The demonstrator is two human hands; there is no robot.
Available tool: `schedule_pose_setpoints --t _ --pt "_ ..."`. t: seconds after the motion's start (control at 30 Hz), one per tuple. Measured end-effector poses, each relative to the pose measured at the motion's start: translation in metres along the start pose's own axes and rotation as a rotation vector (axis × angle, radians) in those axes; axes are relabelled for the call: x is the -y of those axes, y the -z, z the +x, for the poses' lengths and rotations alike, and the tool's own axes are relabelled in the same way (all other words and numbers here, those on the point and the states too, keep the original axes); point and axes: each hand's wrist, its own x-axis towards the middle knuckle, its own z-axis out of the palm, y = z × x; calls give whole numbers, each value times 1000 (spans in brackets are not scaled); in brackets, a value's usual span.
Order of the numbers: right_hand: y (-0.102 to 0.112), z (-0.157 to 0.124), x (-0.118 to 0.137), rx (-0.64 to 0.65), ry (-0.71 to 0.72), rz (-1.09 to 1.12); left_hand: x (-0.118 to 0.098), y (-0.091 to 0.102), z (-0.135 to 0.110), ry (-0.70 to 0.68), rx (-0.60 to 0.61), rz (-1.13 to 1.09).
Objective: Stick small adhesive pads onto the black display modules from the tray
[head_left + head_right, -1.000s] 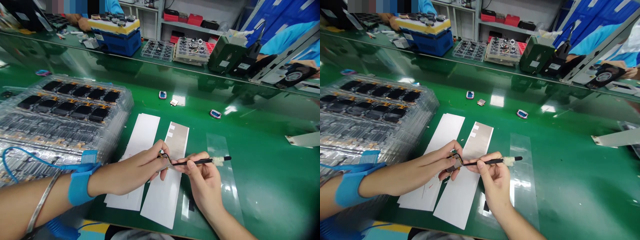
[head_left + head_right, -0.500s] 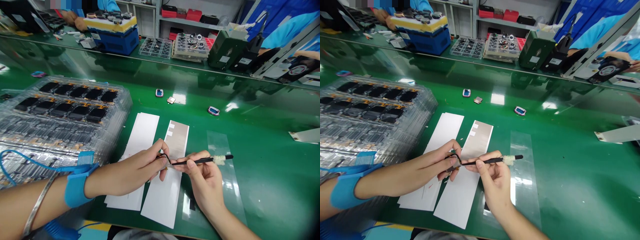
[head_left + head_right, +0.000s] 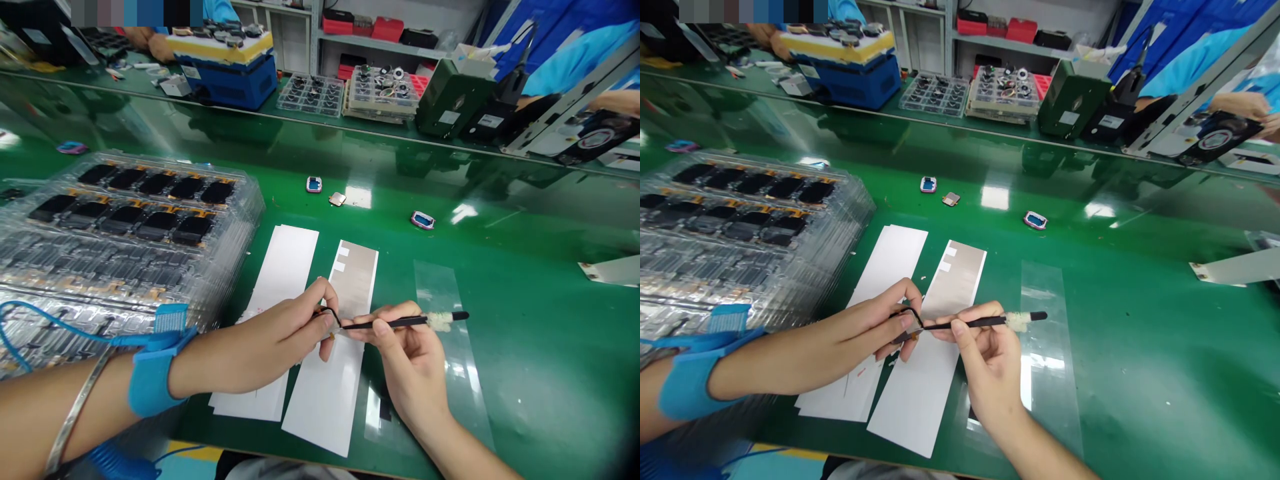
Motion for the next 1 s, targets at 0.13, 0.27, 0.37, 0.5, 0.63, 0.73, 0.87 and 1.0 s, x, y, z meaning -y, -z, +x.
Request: schedule_pose_setpoints --t 0.13,0.27,0.37,0.5,0.63,0.73,0.87,1.0 --pt "-1 -1 0 5 23 -16 4 -3 2 -18 -48 13" --pt "-2 -2 0 -3 13 -23 9 -6 4 -58 -68 6" --pt "-3 -3 -1 -12 16 -12 10 -6 4 -66 -69 -19" --pt "-4 -3 0 13 -4 16 12 -6 4 -39 -72 -19" --pt "-1 -1 4 31 -50 44 15 -6 4 -34 -64 -65" --pt "3 1 6 25 -47 62 17 -5 5 -14 -51 -103" --pt "6 3 7 12 -29 73 17 -4 4 -3 -70 -86" --pt "4 9 5 -18 3 100 15 -5 3 25 -27 -12"
